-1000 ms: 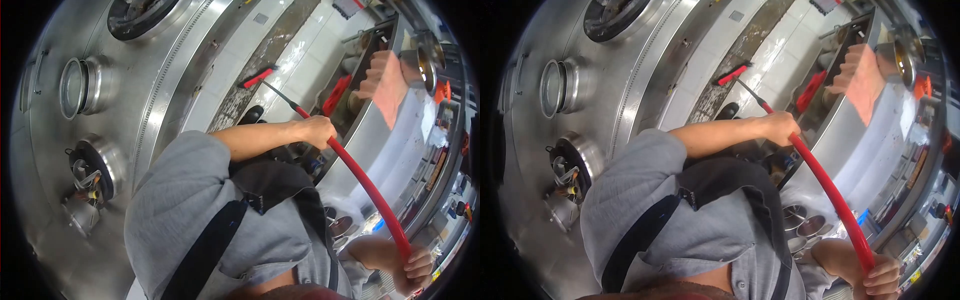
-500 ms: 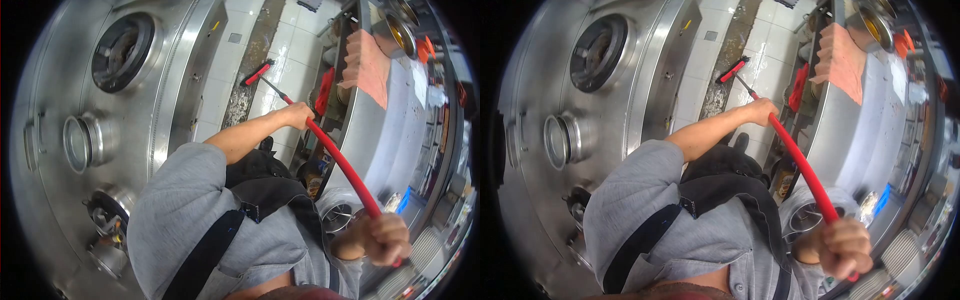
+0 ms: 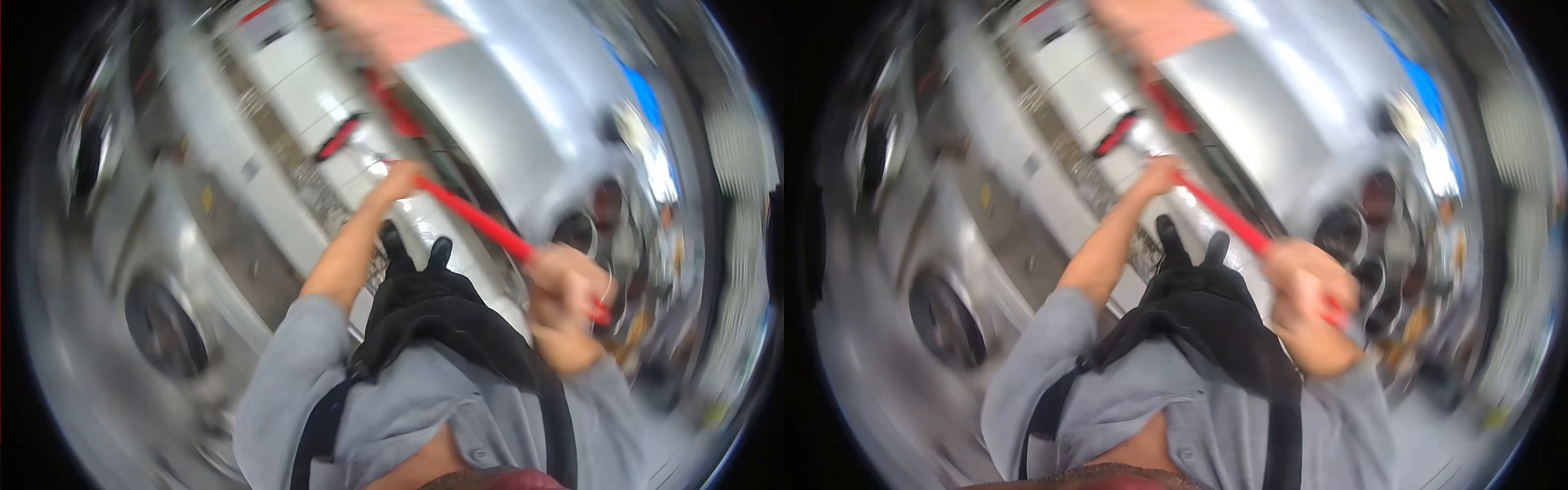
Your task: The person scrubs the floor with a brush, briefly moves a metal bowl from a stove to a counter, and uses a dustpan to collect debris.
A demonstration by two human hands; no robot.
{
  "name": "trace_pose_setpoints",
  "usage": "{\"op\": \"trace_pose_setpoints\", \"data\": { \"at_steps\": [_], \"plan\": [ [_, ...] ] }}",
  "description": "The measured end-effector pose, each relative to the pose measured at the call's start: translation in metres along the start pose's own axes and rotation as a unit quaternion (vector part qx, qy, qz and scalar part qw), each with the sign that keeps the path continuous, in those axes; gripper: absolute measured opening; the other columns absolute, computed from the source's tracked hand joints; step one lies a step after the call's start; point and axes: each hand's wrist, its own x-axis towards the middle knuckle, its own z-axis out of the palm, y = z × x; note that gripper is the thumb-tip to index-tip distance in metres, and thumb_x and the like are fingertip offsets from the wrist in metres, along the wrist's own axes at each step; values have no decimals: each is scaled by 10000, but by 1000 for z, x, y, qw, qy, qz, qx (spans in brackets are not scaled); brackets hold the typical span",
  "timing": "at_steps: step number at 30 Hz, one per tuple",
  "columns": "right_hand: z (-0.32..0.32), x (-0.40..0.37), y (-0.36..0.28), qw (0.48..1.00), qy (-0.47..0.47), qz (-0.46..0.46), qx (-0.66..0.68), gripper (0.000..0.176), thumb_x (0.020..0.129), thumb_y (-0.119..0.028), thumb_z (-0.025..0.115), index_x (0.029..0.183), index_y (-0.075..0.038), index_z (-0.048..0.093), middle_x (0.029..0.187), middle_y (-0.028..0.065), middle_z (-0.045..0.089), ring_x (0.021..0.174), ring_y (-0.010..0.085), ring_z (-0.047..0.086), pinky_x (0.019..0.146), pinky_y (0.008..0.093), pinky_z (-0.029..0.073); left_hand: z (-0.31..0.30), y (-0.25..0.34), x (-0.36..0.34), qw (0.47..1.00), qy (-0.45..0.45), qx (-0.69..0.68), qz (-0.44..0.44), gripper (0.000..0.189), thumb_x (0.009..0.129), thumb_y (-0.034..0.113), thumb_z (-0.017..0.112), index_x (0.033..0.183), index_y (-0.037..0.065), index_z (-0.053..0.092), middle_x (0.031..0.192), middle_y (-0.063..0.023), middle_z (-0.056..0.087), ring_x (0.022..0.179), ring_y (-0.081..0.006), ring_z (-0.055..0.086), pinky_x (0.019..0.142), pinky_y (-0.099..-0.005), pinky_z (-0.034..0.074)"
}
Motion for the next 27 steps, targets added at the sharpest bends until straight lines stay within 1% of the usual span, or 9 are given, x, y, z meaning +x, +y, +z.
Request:
{"op": "trace_pose_setpoints", "data": {
  "at_steps": [1,2,3,4,7,12,16,22,27],
  "plan": [
    [-8,-21,13,997,34,58,47,232,793,18,490,573,-40,450,574,111,515,483,218,481,493,371,442,-8,-5,-2,993,-6,56,-102,192,711,212,683,723,34,613,754,-197,617,709,-376,590,652,-457,466],
    [11,-27,10,985,169,38,-15,180,793,61,486,632,-19,474,577,120,519,495,233,500,510,389,464,-10,-23,2,989,-8,113,-91,218,725,214,691,696,18,601,735,-210,603,708,-378,585,649,-455,460],
    [6,-32,11,982,176,28,70,76,765,66,568,699,33,548,692,131,627,611,188,609,590,288,498,-19,-26,3,988,-19,147,-49,281,734,249,700,653,12,572,716,-224,587,704,-383,582,631,-457,446],
    [-10,-32,2,991,133,7,-12,79,787,46,561,708,44,550,674,137,623,584,191,603,557,288,488,-28,-9,9,988,-47,142,-40,348,740,265,705,599,2,527,664,-235,557,640,-386,566,594,-454,433],
    [-41,-33,-43,976,211,-13,47,144,799,58,546,666,21,505,595,106,572,515,166,556,475,273,440,-22,60,16,992,-94,84,-10,403,760,292,724,579,1,511,563,-210,510,522,-360,495,543,-408,418],
    [-119,-92,-133,940,336,-25,54,168,813,69,520,677,4,445,557,98,501,464,147,481,431,271,404,98,150,7,955,-268,100,74,158,712,201,643,718,45,619,689,-213,593,700,-410,585,617,-443,462],
    [-164,-153,-199,945,324,-40,-5,170,818,36,530,690,-6,426,551,83,468,457,139,453,416,271,382,205,224,-18,917,-367,24,153,155,711,179,677,702,42,605,665,-192,580,647,-382,582,582,-418,441],
    [-211,-216,-224,917,395,-34,33,124,817,-32,533,731,-30,444,540,59,443,437,150,424,397,279,355,277,263,-48,942,-302,35,141,217,711,240,648,655,45,571,689,-194,590,699,-400,581,618,-455,456],
    [-216,-232,-207,944,319,-83,22,150,839,-69,505,715,-49,423,529,73,433,421,166,444,389,303,416,280,250,-60,951,-280,104,81,192,680,254,656,801,105,651,786,-150,650,810,-367,624,725,-466,493]
  ]
}}
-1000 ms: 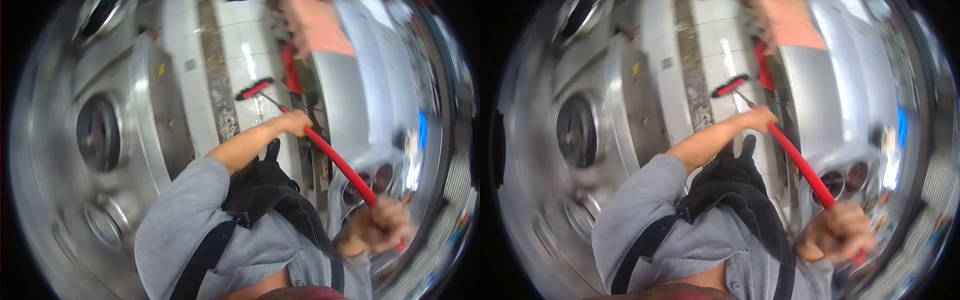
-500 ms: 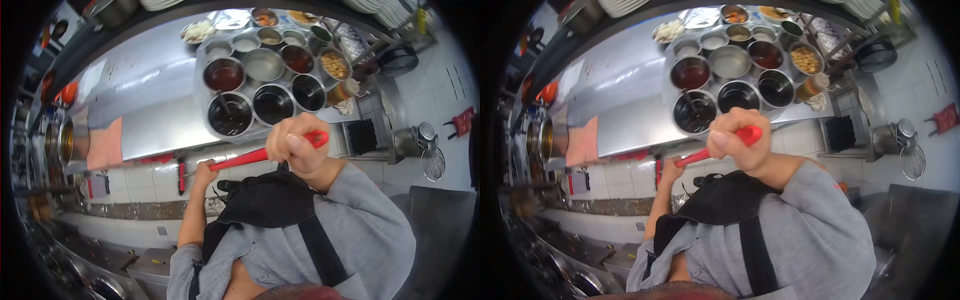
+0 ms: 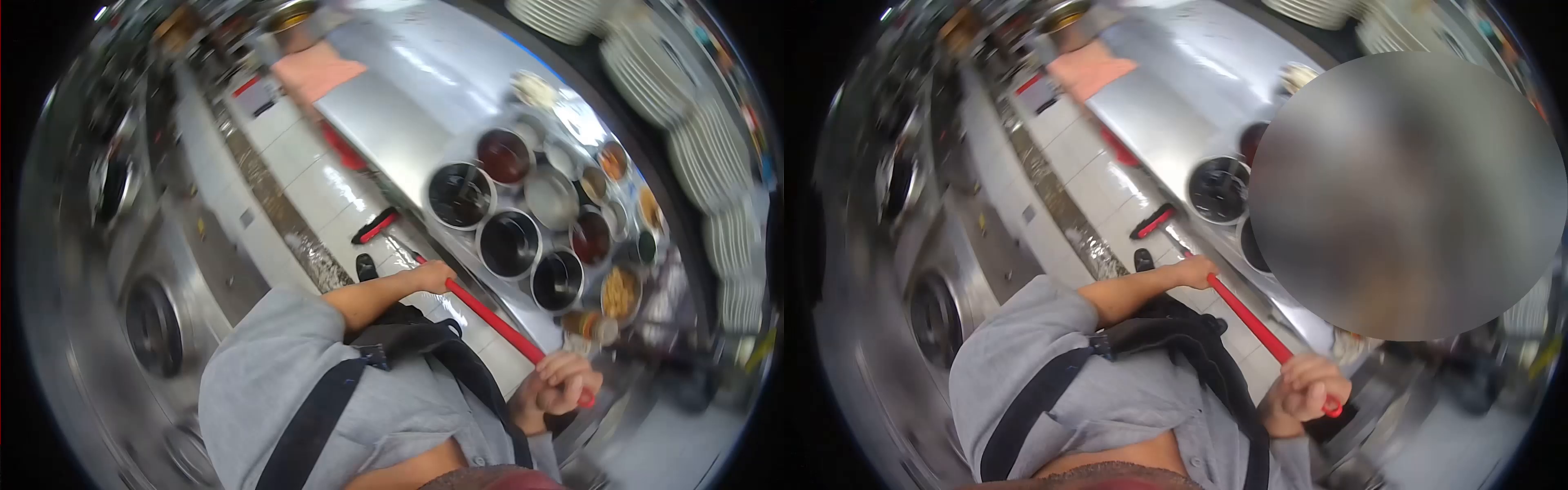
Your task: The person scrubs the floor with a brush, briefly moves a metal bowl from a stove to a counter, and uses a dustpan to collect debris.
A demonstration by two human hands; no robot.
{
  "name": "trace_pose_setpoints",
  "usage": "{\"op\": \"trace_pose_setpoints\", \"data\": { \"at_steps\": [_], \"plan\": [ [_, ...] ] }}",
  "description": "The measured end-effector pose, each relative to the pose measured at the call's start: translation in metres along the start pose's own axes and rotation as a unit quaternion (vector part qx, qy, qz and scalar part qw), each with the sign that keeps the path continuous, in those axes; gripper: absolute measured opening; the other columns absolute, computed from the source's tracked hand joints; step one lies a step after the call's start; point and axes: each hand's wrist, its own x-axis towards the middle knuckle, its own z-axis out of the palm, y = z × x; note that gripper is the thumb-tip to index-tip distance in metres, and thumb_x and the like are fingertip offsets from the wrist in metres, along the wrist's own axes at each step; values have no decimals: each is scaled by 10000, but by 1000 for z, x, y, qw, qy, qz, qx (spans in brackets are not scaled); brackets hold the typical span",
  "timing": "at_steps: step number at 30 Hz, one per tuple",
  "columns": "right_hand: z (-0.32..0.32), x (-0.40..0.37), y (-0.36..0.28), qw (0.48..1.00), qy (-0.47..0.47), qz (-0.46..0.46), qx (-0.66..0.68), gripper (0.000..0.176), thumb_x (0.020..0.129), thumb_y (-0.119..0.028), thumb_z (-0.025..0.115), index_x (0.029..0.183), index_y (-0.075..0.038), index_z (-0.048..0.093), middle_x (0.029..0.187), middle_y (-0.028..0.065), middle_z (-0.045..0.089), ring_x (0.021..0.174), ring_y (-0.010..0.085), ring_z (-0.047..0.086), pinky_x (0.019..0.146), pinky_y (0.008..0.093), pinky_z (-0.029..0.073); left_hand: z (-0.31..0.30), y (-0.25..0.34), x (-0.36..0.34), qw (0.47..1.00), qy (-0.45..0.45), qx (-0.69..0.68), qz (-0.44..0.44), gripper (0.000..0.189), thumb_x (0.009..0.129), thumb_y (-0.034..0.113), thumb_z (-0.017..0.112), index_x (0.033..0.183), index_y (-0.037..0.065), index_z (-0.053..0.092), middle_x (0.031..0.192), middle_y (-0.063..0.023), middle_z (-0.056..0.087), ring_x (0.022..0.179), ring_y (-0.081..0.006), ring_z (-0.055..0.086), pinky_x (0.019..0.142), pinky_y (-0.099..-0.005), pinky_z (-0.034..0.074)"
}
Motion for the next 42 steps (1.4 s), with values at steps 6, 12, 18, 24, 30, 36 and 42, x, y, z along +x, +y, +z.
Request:
{"op": "trace_pose_setpoints", "data": {
  "at_steps": [6,12,18,24,30,36,42],
  "plan": [
    [24,-40,77,989,-126,58,-58,104,852,-48,497,763,-20,454,643,153,559,571,232,568,621,412,514,-24,-105,-24,983,81,82,-145,279,659,168,665,933,113,658,928,-117,655,930,-319,613,802,-439,496],
    [82,-21,152,976,-144,141,-81,129,867,-11,489,739,-1,485,633,124,546,611,232,559,696,424,495,-105,-194,-51,966,155,113,-176,200,691,178,681,821,41,614,861,-191,636,854,-366,616,749,-462,497],
    [27,11,11,991,116,25,-57,220,885,-83,481,677,-16,459,544,107,493,466,195,483,466,339,420,-94,-25,-12,985,-160,41,47,187,713,225,675,796,61,640,772,-199,636,801,-389,613,716,-463,490],
    [-36,-47,-130,955,128,-170,-206,191,869,-91,450,684,-61,414,496,36,497,375,145,488,358,261,404,35,146,18,890,-328,-14,317,140,719,161,657,711,56,566,666,-179,594,703,-400,590,651,-474,468],
    [-49,-85,-244,893,105,-190,-395,178,905,-153,461,764,-77,381,547,36,491,410,137,496,377,259,418,132,259,17,820,-422,-26,386,166,701,156,674,703,40,556,655,-181,589,678,-385,594,608,-458,459],
    [-78,-121,-311,855,104,-194,-469,208,895,-210,525,789,-79,403,569,30,500,440,132,513,424,262,429,202,362,2,756,-479,-21,446,239,735,199,708,736,30,540,652,-158,573,652,-344,586,592,-407,445],
    [-89,-170,-371,791,238,-220,-519,268,912,-300,495,763,-107,383,553,5,449,450,124,476,464,258,408,247,442,-23,693,-532,34,485,136,708,132,675,787,51,599,690,-154,607,720,-346,612,639,-428,465]
  ]
}}
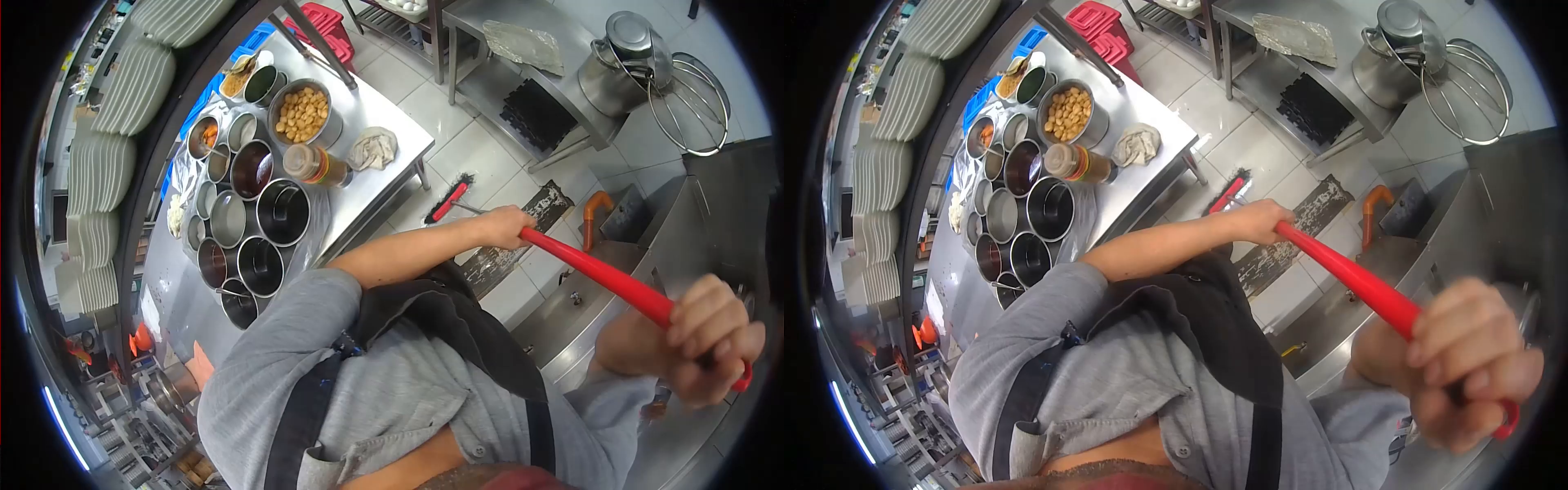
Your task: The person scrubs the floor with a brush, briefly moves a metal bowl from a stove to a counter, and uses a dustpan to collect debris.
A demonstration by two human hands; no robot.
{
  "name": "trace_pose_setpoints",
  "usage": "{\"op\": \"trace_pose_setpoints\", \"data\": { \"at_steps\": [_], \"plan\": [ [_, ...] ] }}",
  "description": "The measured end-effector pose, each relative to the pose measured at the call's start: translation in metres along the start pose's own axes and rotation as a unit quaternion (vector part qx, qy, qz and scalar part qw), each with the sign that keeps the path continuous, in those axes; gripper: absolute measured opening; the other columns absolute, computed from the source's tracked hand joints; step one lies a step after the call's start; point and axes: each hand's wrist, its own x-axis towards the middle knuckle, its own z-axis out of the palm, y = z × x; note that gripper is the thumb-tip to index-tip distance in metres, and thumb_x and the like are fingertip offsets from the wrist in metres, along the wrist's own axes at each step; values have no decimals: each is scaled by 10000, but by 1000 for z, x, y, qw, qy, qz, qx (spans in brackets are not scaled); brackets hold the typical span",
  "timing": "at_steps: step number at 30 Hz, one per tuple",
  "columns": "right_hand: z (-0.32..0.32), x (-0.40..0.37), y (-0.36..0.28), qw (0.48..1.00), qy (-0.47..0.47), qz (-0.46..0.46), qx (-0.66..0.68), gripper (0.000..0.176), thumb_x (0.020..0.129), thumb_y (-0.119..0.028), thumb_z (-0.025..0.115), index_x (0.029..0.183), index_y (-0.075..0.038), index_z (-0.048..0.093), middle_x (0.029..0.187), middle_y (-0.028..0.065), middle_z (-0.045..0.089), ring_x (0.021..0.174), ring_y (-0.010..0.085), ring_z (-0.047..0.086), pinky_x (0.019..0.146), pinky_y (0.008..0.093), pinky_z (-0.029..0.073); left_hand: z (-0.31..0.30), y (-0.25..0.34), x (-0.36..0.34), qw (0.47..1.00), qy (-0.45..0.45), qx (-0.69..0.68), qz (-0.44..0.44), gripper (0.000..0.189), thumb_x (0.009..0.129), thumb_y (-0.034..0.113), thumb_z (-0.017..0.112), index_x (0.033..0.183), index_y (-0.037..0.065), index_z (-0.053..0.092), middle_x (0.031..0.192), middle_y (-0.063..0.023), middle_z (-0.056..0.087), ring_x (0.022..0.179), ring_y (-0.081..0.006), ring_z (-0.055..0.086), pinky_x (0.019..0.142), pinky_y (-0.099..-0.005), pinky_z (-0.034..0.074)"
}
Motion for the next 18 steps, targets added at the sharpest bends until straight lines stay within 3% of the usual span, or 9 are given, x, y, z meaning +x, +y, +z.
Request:
{"op": "trace_pose_setpoints", "data": {
  "at_steps": [5,7,13,16,18],
  "plan": [
    [-17,-2,19,997,48,-27,-55,233,903,-241,454,745,-93,366,551,31,450,451,139,477,452,274,409,-17,-25,51,999,44,17,13,125,690,120,675,759,51,597,691,-159,609,733,-358,615,639,-436,474],
    [-16,-6,32,995,78,-28,-54,218,894,-210,441,734,-88,355,547,46,449,438,151,470,449,283,414,-25,-41,69,992,124,24,20,127,685,128,678,746,54,595,700,-154,612,729,-355,616,631,-428,478],
    [-33,-1,34,987,125,-19,-97,227,897,-203,432,715,-98,347,553,60,447,438,159,452,448,289,397,-29,-42,107,996,79,-16,42,163,682,152,695,727,47,579,686,-141,600,703,-345,608,617,-412,475],
    [-73,5,20,984,137,-1,-114,187,874,-186,463,731,-102,378,580,44,439,461,149,434,463,274,349,-20,-44,121,986,41,-86,140,182,723,164,677,811,51,565,748,-153,605,744,-338,604,651,-403,472],
    [-111,-5,3,985,170,18,5,159,839,-209,515,770,-88,438,632,42,452,516,151,443,492,276,336,1,-55,136,973,-4,-92,210,202,780,141,624,941,60,533,821,-169,609,817,-366,593,709,-430,468]
  ]
}}
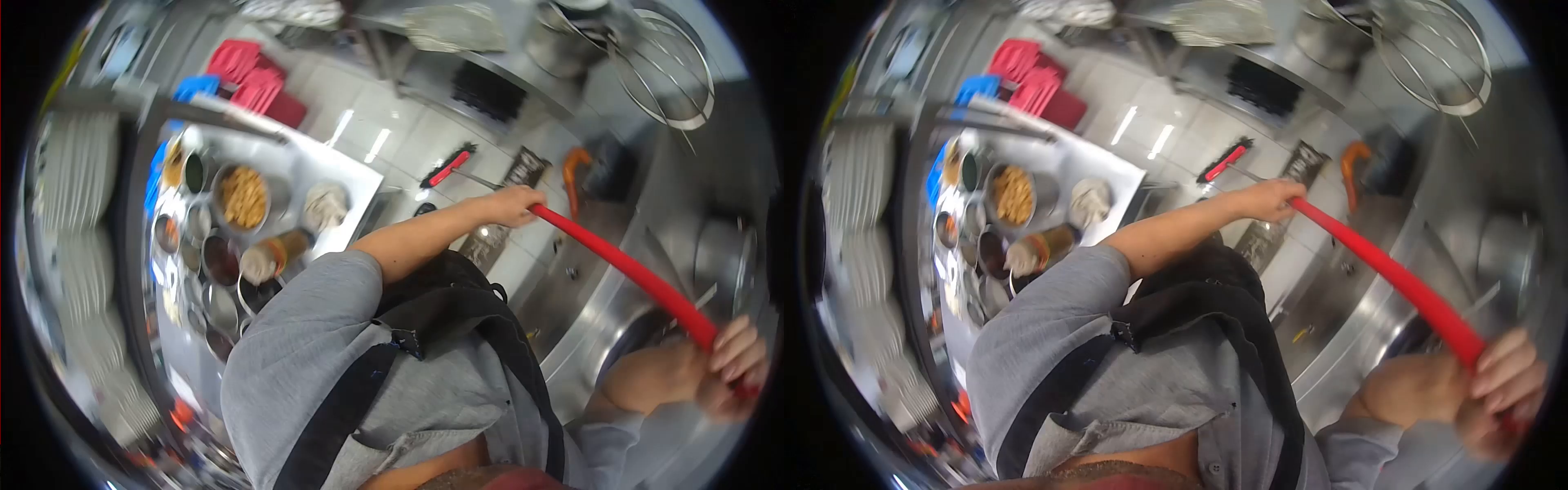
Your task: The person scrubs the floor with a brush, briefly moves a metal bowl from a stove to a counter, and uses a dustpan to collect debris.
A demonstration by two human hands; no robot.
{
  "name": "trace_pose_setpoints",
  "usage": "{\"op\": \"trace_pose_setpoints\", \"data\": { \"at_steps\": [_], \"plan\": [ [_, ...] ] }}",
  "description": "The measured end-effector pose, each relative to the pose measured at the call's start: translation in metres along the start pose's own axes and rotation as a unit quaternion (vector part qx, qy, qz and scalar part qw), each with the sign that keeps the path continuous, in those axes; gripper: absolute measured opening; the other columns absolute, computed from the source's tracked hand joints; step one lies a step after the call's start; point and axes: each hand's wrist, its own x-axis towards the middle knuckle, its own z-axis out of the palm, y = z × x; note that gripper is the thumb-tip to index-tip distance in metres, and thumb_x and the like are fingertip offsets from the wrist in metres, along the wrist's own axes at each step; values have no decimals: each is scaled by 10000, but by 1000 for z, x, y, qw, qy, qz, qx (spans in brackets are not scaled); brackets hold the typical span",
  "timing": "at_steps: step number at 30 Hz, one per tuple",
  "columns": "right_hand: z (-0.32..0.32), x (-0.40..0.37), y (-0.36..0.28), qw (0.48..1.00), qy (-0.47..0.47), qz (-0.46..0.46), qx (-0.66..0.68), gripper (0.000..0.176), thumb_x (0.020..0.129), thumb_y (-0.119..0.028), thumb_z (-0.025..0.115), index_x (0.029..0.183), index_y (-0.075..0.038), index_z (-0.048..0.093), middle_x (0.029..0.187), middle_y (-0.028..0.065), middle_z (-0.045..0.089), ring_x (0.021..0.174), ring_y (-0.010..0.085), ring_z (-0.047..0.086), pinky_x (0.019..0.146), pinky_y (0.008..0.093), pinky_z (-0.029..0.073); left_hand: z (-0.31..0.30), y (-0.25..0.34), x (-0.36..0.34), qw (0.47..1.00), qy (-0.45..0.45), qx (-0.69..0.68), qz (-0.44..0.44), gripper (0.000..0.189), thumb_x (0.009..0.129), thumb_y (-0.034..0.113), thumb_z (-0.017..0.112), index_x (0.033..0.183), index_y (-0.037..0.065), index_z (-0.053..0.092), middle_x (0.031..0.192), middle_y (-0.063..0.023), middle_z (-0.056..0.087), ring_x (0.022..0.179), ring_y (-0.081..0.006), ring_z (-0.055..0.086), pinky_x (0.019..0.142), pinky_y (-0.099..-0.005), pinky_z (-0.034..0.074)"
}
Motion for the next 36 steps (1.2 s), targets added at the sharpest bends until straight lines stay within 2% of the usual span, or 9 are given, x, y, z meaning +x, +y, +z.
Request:
{"op": "trace_pose_setpoints", "data": {
  "at_steps": [3,5,7,13,17,23,29,32,36],
  "plan": [
    [-1,1,23,983,158,91,9,256,802,-297,592,839,-48,548,732,56,501,597,179,494,556,290,390,44,-41,17,995,-87,27,-40,219,798,118,595,992,61,511,826,-192,606,831,-397,585,725,-468,460],
    [-14,-17,50,898,235,66,-366,492,912,-339,479,1182,72,469,1037,255,573,978,386,581,842,453,483,52,-37,41,991,-119,19,-60,200,817,126,568,997,62,509,856,-209,607,859,-401,584,753,-487,451],
    [-19,-41,51,828,326,25,-456,489,935,-219,484,1299,78,347,1136,259,546,1034,365,569,942,424,425,67,-43,73,989,-110,49,-85,217,817,133,573,1010,59,504,826,-221,610,820,-420,585,734,-505,455],
    [34,-208,1,679,487,316,-449,225,868,-176,623,1022,-13,637,940,61,639,878,147,596,756,276,480,78,-13,199,983,-50,172,-34,271,846,230,591,1035,46,526,803,-222,625,770,-418,605,679,-487,468],
    [84,-348,8,574,508,484,-422,267,843,-224,654,1014,-19,652,814,105,676,698,145,636,642,268,495,105,-6,282,965,-105,240,-26,362,820,260,579,1054,-7,507,908,-246,631,893,-400,615,772,-471,482],
    [131,-428,-3,446,566,518,-462,269,848,-217,647,1023,-12,642,802,121,681,706,174,665,633,305,514,165,-78,386,924,-166,338,60,382,841,237,504,1100,-43,493,1009,-291,602,991,-420,578,843,-476,466],
    [242,-565,-33,138,648,610,-436,271,792,-261,635,903,-18,681,759,171,671,653,269,667,662,371,531,206,-81,268,955,-222,112,163,182,872,215,554,937,51,599,868,-202,639,856,-391,610,730,-438,482],
    [327,-624,-9,10,623,641,-448,267,773,-269,585,755,-18,673,665,174,646,617,310,650,670,414,519,228,-228,145,838,-476,264,-37,315,867,292,523,937,-4,605,869,-209,648,876,-343,634,726,-430,492],
    [372,-625,40,2,674,671,-311,286,768,-286,549,803,-34,681,671,164,647,690,318,656,735,400,526,206,-235,18,672,-649,170,-312,155,818,149,581,893,19,621,718,-75,606,635,-184,591,522,-355,469]
  ]
}}
